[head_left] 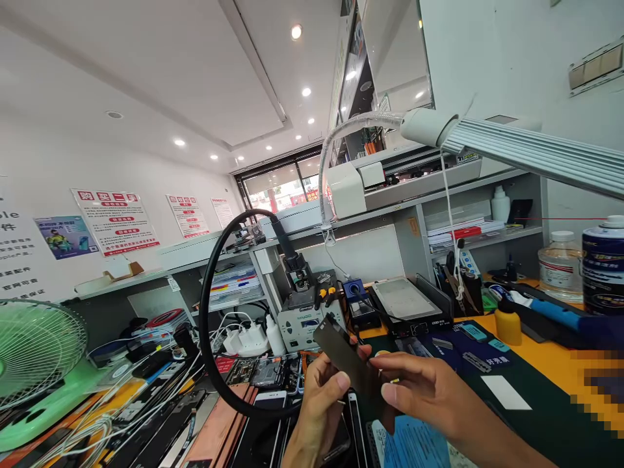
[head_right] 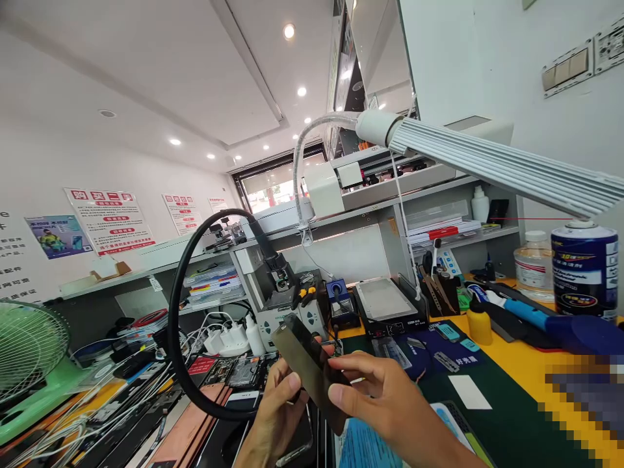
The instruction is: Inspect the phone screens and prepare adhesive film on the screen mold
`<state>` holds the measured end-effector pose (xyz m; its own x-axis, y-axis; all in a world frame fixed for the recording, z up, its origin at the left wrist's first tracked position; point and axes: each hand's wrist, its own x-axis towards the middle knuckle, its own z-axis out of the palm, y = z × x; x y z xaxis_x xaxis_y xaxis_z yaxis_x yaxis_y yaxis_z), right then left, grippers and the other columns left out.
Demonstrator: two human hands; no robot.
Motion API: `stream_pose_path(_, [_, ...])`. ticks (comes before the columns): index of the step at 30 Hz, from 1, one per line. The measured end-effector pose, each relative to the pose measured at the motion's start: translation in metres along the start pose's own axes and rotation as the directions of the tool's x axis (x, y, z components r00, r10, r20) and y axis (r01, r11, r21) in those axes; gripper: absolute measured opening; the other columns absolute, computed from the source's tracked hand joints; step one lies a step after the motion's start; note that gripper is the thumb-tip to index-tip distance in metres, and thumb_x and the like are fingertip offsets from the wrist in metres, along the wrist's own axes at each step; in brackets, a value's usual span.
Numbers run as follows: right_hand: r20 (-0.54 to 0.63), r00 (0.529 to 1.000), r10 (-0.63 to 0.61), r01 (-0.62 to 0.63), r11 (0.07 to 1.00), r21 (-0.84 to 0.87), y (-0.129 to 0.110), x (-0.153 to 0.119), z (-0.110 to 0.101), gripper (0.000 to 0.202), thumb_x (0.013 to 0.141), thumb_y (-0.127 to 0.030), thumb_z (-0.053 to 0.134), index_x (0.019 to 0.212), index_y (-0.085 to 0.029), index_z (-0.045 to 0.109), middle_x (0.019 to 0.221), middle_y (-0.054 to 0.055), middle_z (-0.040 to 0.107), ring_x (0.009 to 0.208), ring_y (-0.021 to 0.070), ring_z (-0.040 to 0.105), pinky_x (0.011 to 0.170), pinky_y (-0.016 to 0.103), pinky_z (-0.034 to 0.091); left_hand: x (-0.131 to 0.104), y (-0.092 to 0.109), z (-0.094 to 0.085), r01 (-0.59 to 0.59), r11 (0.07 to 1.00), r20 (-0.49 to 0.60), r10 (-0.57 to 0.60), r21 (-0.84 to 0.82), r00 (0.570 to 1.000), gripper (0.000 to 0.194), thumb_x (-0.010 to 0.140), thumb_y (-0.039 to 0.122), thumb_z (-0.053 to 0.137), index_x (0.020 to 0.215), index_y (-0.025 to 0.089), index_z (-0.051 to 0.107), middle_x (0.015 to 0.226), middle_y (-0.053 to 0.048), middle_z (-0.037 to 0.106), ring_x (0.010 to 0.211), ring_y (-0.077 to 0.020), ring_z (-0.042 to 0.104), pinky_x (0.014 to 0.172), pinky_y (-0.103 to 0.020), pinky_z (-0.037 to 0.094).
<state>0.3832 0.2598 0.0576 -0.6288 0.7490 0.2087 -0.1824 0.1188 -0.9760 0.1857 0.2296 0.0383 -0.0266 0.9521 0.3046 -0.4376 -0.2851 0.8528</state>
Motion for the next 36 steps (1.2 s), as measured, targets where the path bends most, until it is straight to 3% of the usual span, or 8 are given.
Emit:
stream_pose_path(3, [-0.016,0.999,0.052,-0.05,0.994,0.097,-0.007,0.0,0.0,0.049,0.078,-0.052,0.072,0.116,-0.022,0.072,0.104,0.01,0.073,0.105,0.0315,0.063,0.09,0.041,0.05,-0.001,0.002,0.001,0.006,1.0,-0.017,-0.006,-0.007,1.0,0.047,0.065,0.037,0.083,0.106,0.015,0.075,0.102,-0.015,0.076,0.106,-0.0352,0.065,0.093,-0.043,0.048])
stream_pose_path(9, [0.099,0.982,0.161,-0.185,0.929,0.321,-0.007,0.001,-0.008,0.041,0.088,-0.048,0.064,0.12,-0.023,0.069,0.116,0.01,0.067,0.112,0.0297,0.058,0.096,0.044,0.046,0.0,0.002,0.002,0.015,0.999,-0.049,-0.016,-0.028,0.999,0.036,0.063,0.036,0.085,0.091,0.016,0.076,0.087,-0.01,0.077,0.096,-0.0319,0.069,0.09,-0.041,0.05])
stream_pose_path(14, [0.111,0.987,0.115,-0.15,0.908,0.391,-0.006,0.002,-0.008,0.033,0.096,-0.041,0.053,0.118,-0.023,0.069,0.121,0.01,0.064,0.112,0.0292,0.056,0.09,0.043,0.048,-0.002,0.002,0.003,0.017,0.999,-0.081,-0.02,-0.042,0.996,0.035,0.063,0.035,0.086,0.091,0.017,0.076,0.088,-0.009,0.076,0.09,-0.0281,0.07,0.088,-0.038,0.052])
stream_pose_path(20, [0.038,0.993,0.11,-0.116,0.922,0.369,-0.001,0.005,-0.006,0.036,0.095,-0.045,0.053,0.112,-0.02,0.072,0.103,0.01,0.069,0.093,0.0242,0.059,0.082,0.039,0.049,-0.001,0.002,0.006,0.007,0.998,-0.103,-0.013,-0.057,0.995,0.034,0.063,0.035,0.087,0.09,0.017,0.075,0.087,-0.008,0.076,0.085,-0.0242,0.07,0.086,-0.036,0.052])
stream_pose_path(25, [-0.083,0.991,0.108,-0.074,0.938,0.338,-0.004,0.006,-0.003,0.038,0.089,-0.049,0.061,0.104,-0.018,0.075,0.095,0.01,0.071,0.081,0.0225,0.061,0.076,0.038,0.052,0.001,0.001,0.006,0.01,0.999,-0.086,-0.015,-0.053,0.996,0.037,0.063,0.035,0.086,0.093,0.015,0.075,0.085,-0.01,0.075,0.087,-0.0265,0.07,0.084,-0.037,0.052])
stream_pose_path(28, [-0.065,0.993,0.1,-0.077,0.952,0.297,-0.009,0.005,-0.001,0.04,0.089,-0.051,0.06,0.107,-0.019,0.075,0.096,0.01,0.071,0.087,0.0248,0.063,0.076,0.038,0.052,0.002,0.0,0.006,0.015,0.999,-0.069,-0.018,-0.045,0.997,0.036,0.066,0.035,0.084,0.094,0.015,0.076,0.088,-0.011,0.075,0.089,-0.0272,0.07,0.084,-0.037,0.053])
stream_pose_path(33, [-0.024,1.0,0.008,-0.008,1.0,0.011,-0.009,0.003,0.001,0.05,0.088,-0.053,0.06,0.124,-0.019,0.066,0.099,0.01,0.073,0.086,0.0252,0.066,0.079,0.037,0.053,0.003,-0.002,0.005,0.004,1.0,-0.032,-0.004,-0.016,0.999,0.037,0.071,0.033,0.081,0.103,0.015,0.074,0.098,-0.014,0.075,0.095,-0.0288,0.069,0.082,-0.037,0.053])
stream_pose_path(36, [-0.069,0.997,-0.033,0.019,0.981,-0.191,-0.006,0.0,0.005,0.049,0.085,-0.053,0.063,0.126,-0.024,0.065,0.124,0.009,0.065,0.1,0.0272,0.063,0.083,0.036,0.052,0.004,-0.005,0.002,-0.017,1.0,-0.014,0.017,0.003,1.0,0.043,0.071,0.033,0.081,0.109,0.015,0.072,0.104,-0.016,0.074,0.103,-0.0314,0.066,0.084,-0.036,0.052])
